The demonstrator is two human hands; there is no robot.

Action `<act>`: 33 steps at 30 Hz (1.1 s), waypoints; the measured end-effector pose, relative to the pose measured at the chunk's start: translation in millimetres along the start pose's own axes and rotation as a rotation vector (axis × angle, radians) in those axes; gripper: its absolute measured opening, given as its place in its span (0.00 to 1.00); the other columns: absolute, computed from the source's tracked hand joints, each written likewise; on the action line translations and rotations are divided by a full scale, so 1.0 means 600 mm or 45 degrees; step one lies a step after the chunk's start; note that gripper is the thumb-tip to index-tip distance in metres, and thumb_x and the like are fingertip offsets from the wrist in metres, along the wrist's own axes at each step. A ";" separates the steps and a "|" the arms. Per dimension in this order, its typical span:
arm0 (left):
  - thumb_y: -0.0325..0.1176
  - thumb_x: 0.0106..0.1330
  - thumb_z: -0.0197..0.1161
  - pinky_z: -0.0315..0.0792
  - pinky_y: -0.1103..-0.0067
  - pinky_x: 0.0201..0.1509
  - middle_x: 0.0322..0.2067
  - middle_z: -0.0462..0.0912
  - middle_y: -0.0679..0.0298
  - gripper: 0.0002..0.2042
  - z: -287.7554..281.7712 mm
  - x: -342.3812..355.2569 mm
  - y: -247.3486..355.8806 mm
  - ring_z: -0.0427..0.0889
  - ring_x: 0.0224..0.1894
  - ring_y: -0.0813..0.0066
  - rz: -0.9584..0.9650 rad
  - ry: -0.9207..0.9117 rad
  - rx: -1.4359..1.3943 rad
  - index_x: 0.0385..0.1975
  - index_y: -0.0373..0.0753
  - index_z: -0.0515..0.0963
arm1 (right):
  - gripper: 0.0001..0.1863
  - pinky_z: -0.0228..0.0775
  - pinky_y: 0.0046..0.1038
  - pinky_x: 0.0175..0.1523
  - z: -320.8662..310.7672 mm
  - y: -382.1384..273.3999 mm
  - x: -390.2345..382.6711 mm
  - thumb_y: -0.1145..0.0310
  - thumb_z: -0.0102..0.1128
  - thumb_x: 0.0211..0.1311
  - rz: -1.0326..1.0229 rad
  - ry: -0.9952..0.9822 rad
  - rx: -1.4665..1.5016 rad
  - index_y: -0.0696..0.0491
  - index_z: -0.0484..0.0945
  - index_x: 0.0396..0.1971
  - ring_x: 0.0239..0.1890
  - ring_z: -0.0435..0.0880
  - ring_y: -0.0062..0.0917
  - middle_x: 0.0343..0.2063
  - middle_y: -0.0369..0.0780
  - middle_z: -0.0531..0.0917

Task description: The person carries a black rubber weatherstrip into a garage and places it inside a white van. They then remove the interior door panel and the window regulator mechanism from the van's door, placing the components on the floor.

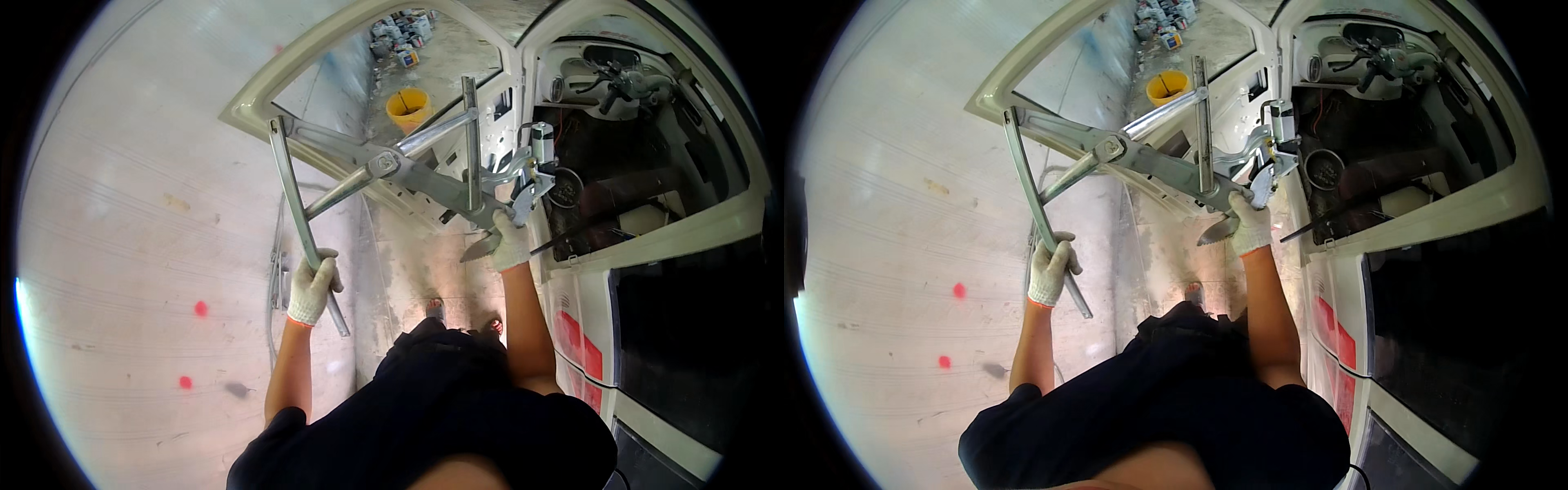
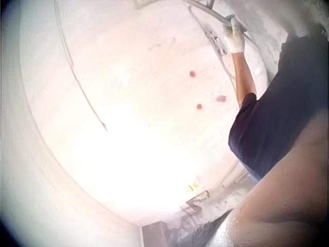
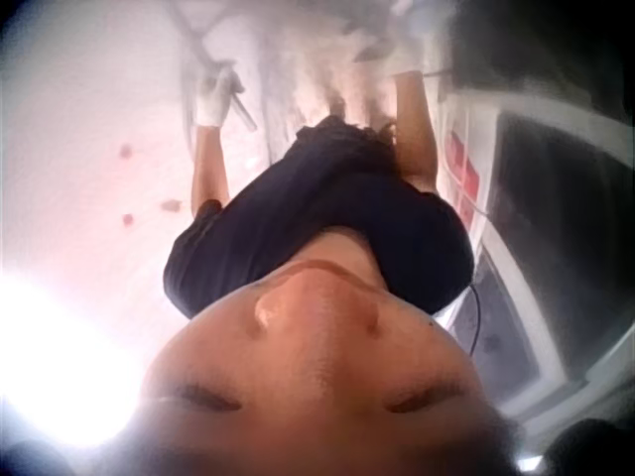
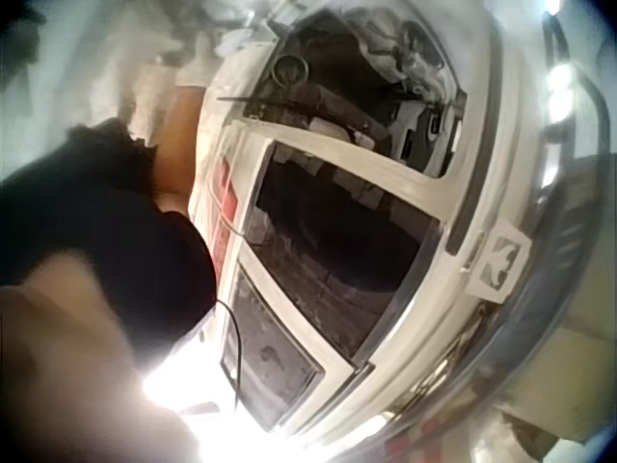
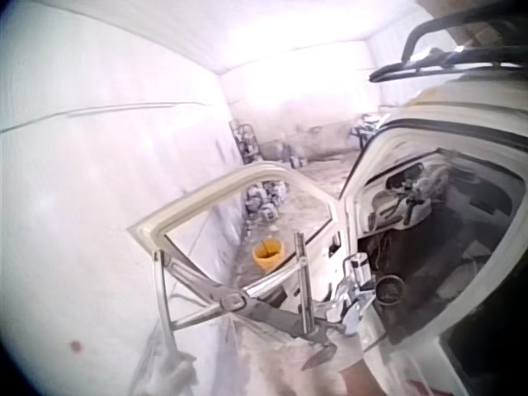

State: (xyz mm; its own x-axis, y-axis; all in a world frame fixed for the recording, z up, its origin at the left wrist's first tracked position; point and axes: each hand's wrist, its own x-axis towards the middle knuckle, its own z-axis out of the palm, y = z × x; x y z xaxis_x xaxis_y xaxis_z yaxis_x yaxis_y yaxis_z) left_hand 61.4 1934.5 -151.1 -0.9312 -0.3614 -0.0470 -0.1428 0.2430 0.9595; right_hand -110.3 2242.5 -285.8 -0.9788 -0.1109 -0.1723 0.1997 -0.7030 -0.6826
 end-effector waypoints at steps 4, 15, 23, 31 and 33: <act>0.37 0.73 0.52 0.72 0.81 0.30 0.22 0.77 0.65 0.14 -0.002 -0.001 -0.027 0.77 0.23 0.79 0.043 0.015 0.005 0.48 0.30 0.72 | 0.11 0.74 0.25 0.32 -0.002 -0.013 0.037 0.70 0.68 0.54 -0.086 -0.002 -0.106 0.54 0.82 0.37 0.29 0.81 0.20 0.31 0.34 0.83; 0.46 0.73 0.53 0.77 0.69 0.47 0.37 0.78 0.58 0.22 0.005 -0.019 -0.064 0.81 0.36 0.67 0.101 0.190 -0.581 0.54 0.32 0.68 | 0.10 0.73 0.21 0.31 0.085 -0.095 0.056 0.73 0.70 0.50 -0.210 -0.221 -0.350 0.56 0.82 0.34 0.25 0.79 0.18 0.27 0.34 0.82; 0.49 0.73 0.52 0.77 0.61 0.47 0.49 0.76 0.56 0.23 -0.016 0.000 -0.030 0.79 0.44 0.60 0.180 0.516 -1.109 0.58 0.39 0.66 | 0.09 0.73 0.21 0.30 0.130 -0.115 0.047 0.78 0.67 0.51 -0.267 -0.325 -0.603 0.57 0.82 0.35 0.26 0.80 0.17 0.27 0.32 0.82; 0.23 0.66 0.62 0.74 0.73 0.54 0.49 0.76 0.56 0.24 -0.064 0.006 0.024 0.75 0.53 0.69 0.834 1.074 -0.207 0.61 0.31 0.64 | 0.08 0.72 0.21 0.27 0.132 -0.116 0.054 0.80 0.69 0.51 -0.157 -0.316 -0.540 0.58 0.84 0.33 0.25 0.81 0.18 0.27 0.35 0.84; 0.24 0.62 0.66 0.71 0.69 0.59 0.52 0.76 0.52 0.26 -0.066 0.001 0.072 0.75 0.55 0.64 0.791 1.040 0.197 0.59 0.30 0.67 | 0.09 0.72 0.21 0.27 0.137 -0.116 0.052 0.79 0.69 0.51 -0.165 -0.306 -0.492 0.58 0.83 0.34 0.26 0.81 0.18 0.28 0.35 0.84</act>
State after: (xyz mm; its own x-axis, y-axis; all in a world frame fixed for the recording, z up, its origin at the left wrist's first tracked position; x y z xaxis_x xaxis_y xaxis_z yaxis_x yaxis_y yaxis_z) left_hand 67.8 1909.3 -98.7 -0.3527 -0.6190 0.7018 0.1899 0.6870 0.7014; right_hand -158.6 2230.3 -185.4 -0.9704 -0.2311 0.0697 0.0332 -0.4137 -0.9098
